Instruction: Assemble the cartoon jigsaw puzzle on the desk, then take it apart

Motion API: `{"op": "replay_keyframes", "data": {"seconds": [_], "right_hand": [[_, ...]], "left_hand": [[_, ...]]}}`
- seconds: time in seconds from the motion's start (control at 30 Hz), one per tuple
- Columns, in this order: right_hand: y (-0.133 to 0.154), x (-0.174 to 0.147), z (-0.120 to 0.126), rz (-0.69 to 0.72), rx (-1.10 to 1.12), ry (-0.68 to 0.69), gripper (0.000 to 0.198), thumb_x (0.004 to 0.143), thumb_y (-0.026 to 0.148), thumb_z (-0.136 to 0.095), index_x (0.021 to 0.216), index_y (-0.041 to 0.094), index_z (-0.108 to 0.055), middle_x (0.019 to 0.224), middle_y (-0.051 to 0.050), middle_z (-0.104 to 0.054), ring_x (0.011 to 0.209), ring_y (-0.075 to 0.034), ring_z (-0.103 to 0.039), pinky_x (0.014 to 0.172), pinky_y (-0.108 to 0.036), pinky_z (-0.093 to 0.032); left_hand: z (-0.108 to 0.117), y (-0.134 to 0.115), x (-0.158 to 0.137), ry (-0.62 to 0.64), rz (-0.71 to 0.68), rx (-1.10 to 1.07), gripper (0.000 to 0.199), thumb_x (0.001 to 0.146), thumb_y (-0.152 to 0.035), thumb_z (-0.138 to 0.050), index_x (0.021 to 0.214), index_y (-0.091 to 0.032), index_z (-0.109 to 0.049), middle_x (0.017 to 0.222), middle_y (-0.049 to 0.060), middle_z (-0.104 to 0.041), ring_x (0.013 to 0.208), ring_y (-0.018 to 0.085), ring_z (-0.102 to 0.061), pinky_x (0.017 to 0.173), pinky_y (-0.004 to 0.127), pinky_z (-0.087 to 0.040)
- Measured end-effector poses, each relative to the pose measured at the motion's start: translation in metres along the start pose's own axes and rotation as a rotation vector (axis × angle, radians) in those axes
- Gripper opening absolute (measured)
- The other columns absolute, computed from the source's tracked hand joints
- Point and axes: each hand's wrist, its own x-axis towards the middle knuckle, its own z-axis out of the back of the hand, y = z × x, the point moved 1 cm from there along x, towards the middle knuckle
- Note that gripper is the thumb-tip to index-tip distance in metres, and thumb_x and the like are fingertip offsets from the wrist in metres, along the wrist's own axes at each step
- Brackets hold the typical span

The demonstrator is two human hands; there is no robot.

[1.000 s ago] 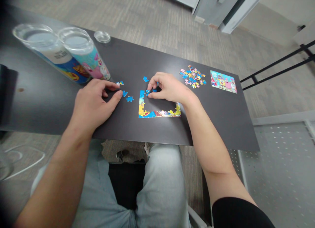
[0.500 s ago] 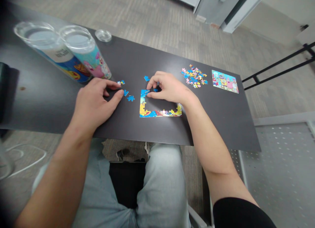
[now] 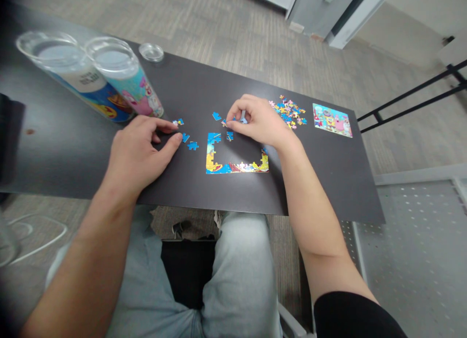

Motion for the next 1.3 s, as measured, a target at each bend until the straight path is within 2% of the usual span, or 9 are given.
{"op": "replay_keyframes", "data": {"seconds": [0.17,0.27,0.37,0.5,0.6,0.73,0.9,1.07,1.3], "right_hand": [[-0.014,-0.001,0.007,-0.051,-0.002,0.041,0.012,0.1,0.026,-0.103,0.106,0.023,-0.092,0.108,-0.006,-0.078,0.088,-0.022,-0.057,0.089,-0.049,-0.051],[-0.017,-0.001,0.003,-0.04,0.016,0.09,0.018,0.096,0.028,-0.108,0.106,0.022,-0.094,0.108,-0.007,-0.081,0.091,-0.023,-0.062,0.088,-0.047,-0.05],[-0.016,-0.003,-0.002,-0.046,0.048,0.107,0.021,0.093,0.033,-0.111,0.098,0.025,-0.092,0.107,-0.006,-0.084,0.094,-0.025,-0.071,0.089,-0.046,-0.052],[-0.019,-0.005,0.001,-0.048,0.073,0.133,0.026,0.095,0.045,-0.112,0.095,0.03,-0.091,0.103,-0.006,-0.084,0.091,-0.027,-0.07,0.091,-0.049,-0.056],[-0.029,-0.005,0.009,-0.082,0.03,0.006,0.024,0.098,0.047,-0.106,0.102,0.03,-0.09,0.105,-0.006,-0.082,0.089,-0.026,-0.066,0.09,-0.05,-0.057],[-0.044,-0.001,0.013,-0.132,-0.05,-0.213,0.017,0.098,0.037,-0.1,0.109,0.028,-0.089,0.108,-0.005,-0.08,0.086,-0.024,-0.061,0.094,-0.05,-0.057],[-0.046,0.007,-0.005,-0.129,-0.06,-0.151,0.024,0.095,0.04,-0.107,0.108,0.027,-0.09,0.115,-0.008,-0.081,0.092,-0.027,-0.065,0.101,-0.051,-0.063],[-0.043,0.008,-0.012,-0.131,-0.015,-0.113,0.016,0.097,0.033,-0.103,0.104,0.026,-0.09,0.116,-0.008,-0.081,0.088,-0.024,-0.065,0.099,-0.05,-0.064],[-0.039,0.004,-0.01,-0.201,0.048,-0.086,0.021,0.09,0.034,-0.1,0.104,0.026,-0.086,0.094,-0.003,-0.08,0.083,-0.023,-0.063,0.087,-0.043,-0.058]], "left_hand": [[0.0,0.0,0.0,0.001,0.004,0.003,0.024,0.111,-0.048,-0.075,0.126,-0.031,-0.083,0.142,0.01,-0.088,0.11,0.033,-0.076,0.11,0.057,-0.06],[0.001,-0.001,-0.001,0.004,0.005,0.009,0.024,0.11,-0.048,-0.075,0.125,-0.032,-0.083,0.141,0.009,-0.087,0.113,0.033,-0.077,0.111,0.056,-0.06],[0.001,-0.001,-0.001,0.007,0.011,0.007,0.022,0.11,-0.047,-0.075,0.125,-0.032,-0.083,0.14,0.009,-0.087,0.113,0.033,-0.078,0.11,0.055,-0.06],[0.0,-0.001,0.0,-0.003,0.01,0.002,0.02,0.11,-0.045,-0.077,0.124,-0.032,-0.083,0.137,0.008,-0.087,0.111,0.033,-0.079,0.107,0.053,-0.061],[0.001,0.0,0.0,-0.006,0.002,0.001,0.02,0.11,-0.047,-0.076,0.124,-0.033,-0.082,0.137,0.008,-0.088,0.112,0.033,-0.08,0.107,0.054,-0.061],[0.001,0.001,0.001,-0.007,-0.003,0.004,0.024,0.11,-0.049,-0.073,0.123,-0.032,-0.082,0.139,0.01,-0.088,0.112,0.035,-0.081,0.109,0.058,-0.062],[0.0,0.002,0.002,-0.007,-0.004,0.011,0.026,0.109,-0.051,-0.073,0.123,-0.032,-0.083,0.138,0.01,-0.088,0.114,0.036,-0.082,0.109,0.059,-0.062],[-0.001,0.003,0.002,-0.01,-0.011,0.018,0.026,0.11,-0.052,-0.072,0.123,-0.032,-0.082,0.14,0.01,-0.089,0.116,0.036,-0.082,0.109,0.058,-0.062],[0.0,0.002,0.001,-0.007,-0.003,0.005,0.022,0.109,-0.05,-0.075,0.121,-0.033,-0.082,0.137,0.008,-0.089,0.113,0.034,-0.081,0.108,0.055,-0.063]]}}
